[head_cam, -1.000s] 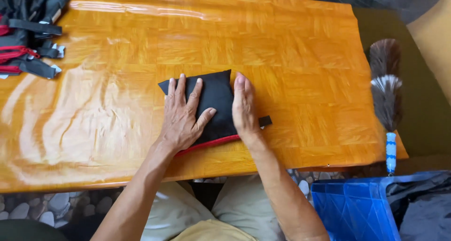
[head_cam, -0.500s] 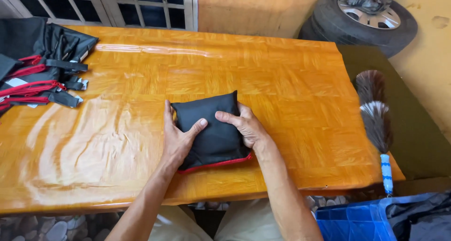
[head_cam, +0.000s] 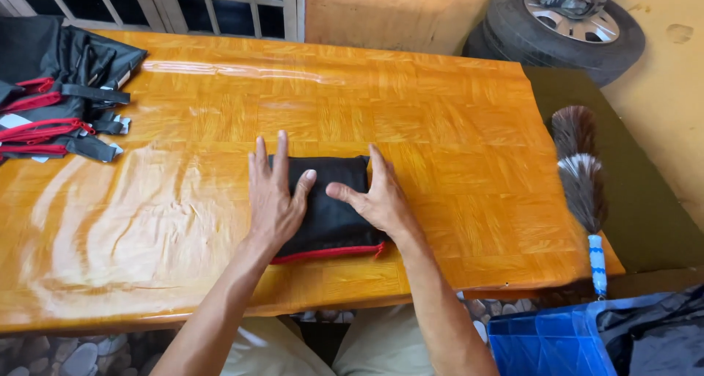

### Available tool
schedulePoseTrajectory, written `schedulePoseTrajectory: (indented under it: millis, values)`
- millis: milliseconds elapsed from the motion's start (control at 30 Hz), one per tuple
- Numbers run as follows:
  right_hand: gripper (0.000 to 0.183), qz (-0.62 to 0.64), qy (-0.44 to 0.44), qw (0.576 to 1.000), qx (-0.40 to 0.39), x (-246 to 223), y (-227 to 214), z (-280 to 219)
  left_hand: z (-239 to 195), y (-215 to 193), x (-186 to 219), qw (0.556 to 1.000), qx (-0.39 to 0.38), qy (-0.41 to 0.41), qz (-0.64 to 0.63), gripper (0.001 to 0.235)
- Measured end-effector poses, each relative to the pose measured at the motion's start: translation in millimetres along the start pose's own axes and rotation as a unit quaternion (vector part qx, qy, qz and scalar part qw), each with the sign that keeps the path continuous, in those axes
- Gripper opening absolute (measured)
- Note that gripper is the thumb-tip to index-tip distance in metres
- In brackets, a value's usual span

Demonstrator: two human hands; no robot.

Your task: The person folds a long black fabric item on a wooden table, rolling it into a compact bundle. They then place the bundle into a black drawstring pouch, secure it, and use a feather duster to clean the table surface before placing the pouch into a green bucket.

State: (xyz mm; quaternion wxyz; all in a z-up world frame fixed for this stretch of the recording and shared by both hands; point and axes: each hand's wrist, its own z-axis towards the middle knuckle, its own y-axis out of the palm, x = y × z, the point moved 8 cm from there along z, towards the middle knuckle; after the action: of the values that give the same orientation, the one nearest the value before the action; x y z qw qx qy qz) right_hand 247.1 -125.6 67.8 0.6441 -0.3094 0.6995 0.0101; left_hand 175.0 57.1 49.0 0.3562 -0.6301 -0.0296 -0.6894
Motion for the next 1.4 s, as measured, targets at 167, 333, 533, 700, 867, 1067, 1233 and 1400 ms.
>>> schedulePoseTrajectory:
  millis: [167, 333, 533, 700, 867, 1067, 1233, 1400]
  values:
    - [0.070, -0.088, -0.302, 0.942, 0.115, -53.3, 19.8, 15.7, -5.3, 33.3, 32.1, 0.953, -0.126, 0.113, 0.252, 0.057]
    - [0.077, -0.215, -0.361, 0.902, 0.096, -34.5, 56.0, 15.9, 1.9, 49.3, -9.4, 0.936, -0.171, 0.092, 0.293, 0.072]
    - [0.095, -0.214, -0.416, 0.870, 0.155, -10.8, 58.0, 15.9, -2.4, 50.6, -17.5, 0.948, -0.160, 0.079, 0.264, 0.078]
    - [0.067, -0.130, -0.417, 0.870, 0.230, 1.6, 35.1, 23.3, -4.4, 46.3, -14.7, 0.956, -0.124, 0.096, 0.248, 0.075]
    - [0.080, -0.068, 0.030, 0.994, 0.076, 67.4, -7.3, 24.7, -15.1, 23.0, -26.4, 0.991, -0.048, 0.047, 0.111, 0.076]
    - [0.049, 0.282, 0.016, 0.957, 0.072, -8.4, -20.8, -23.7, -28.5, 26.9, 5.0, 0.995, -0.030, 0.003, -0.090, 0.079]
    - [0.076, 0.404, -0.060, 0.909, -0.078, -39.1, -50.7, -29.6, -18.2, 46.7, -46.5, 0.934, -0.082, -0.057, -0.343, 0.072]
    - [0.046, -0.105, -0.280, 0.938, 0.174, 1.8, -33.0, -6.4, -24.6, -27.0, -42.4, 0.915, 0.001, -0.103, -0.391, 0.068]
